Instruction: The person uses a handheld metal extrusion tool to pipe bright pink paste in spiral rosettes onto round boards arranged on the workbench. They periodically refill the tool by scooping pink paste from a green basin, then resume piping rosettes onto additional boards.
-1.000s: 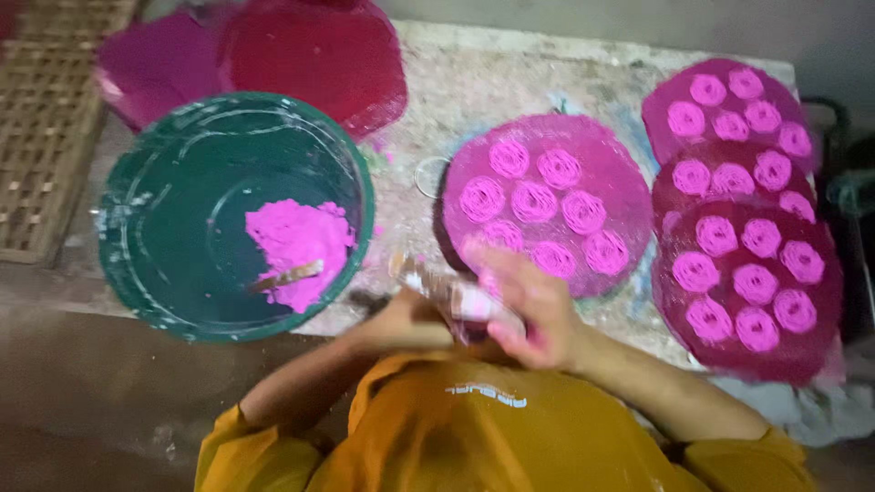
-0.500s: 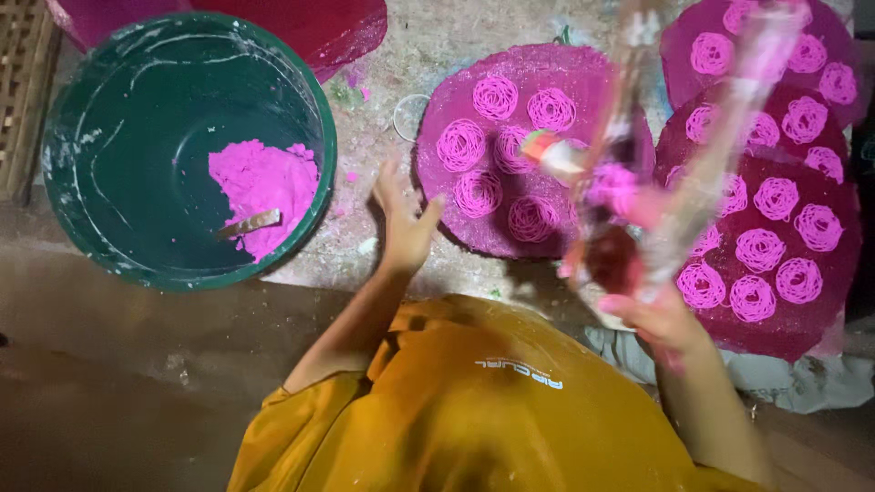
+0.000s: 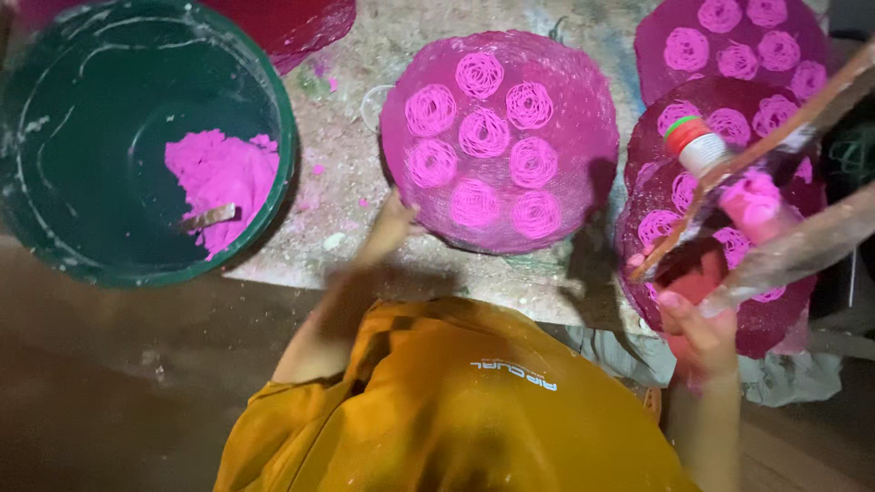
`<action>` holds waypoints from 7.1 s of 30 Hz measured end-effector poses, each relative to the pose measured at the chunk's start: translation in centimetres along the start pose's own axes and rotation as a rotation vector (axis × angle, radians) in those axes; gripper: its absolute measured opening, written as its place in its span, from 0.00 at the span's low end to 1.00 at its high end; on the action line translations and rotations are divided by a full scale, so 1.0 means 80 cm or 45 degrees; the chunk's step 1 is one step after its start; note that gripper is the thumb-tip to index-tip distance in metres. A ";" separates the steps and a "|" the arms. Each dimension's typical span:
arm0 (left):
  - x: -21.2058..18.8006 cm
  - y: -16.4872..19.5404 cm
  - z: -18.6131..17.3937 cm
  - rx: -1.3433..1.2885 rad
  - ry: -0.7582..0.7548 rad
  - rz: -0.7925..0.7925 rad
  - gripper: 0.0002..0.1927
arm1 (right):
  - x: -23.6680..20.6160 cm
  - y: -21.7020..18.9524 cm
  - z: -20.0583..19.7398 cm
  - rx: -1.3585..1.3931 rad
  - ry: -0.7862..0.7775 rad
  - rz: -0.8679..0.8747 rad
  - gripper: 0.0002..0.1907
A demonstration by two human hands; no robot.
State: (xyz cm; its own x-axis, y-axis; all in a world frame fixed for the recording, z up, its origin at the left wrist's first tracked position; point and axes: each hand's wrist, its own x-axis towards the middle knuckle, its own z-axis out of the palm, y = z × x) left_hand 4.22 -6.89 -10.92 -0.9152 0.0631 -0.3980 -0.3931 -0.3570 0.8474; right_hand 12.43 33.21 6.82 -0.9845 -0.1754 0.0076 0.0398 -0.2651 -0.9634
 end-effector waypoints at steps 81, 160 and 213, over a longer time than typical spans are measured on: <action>0.033 0.080 0.152 -0.310 -0.484 -0.127 0.35 | 0.095 -0.006 -0.059 -0.815 -0.207 0.575 0.30; -0.017 0.069 -0.060 0.843 0.298 0.692 0.22 | -0.085 0.200 -0.048 -0.912 0.290 -0.204 0.36; 0.109 0.201 0.005 1.277 0.433 0.619 0.17 | 0.250 0.072 0.037 -1.584 0.697 0.001 0.12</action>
State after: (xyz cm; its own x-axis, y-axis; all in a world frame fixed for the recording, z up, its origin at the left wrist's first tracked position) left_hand -10.13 -11.72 -0.65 -0.9776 -0.1850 0.1004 -0.0401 0.6321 0.7738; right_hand -6.57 25.39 2.22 -0.9374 0.2977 0.1809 0.1477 0.8098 -0.5678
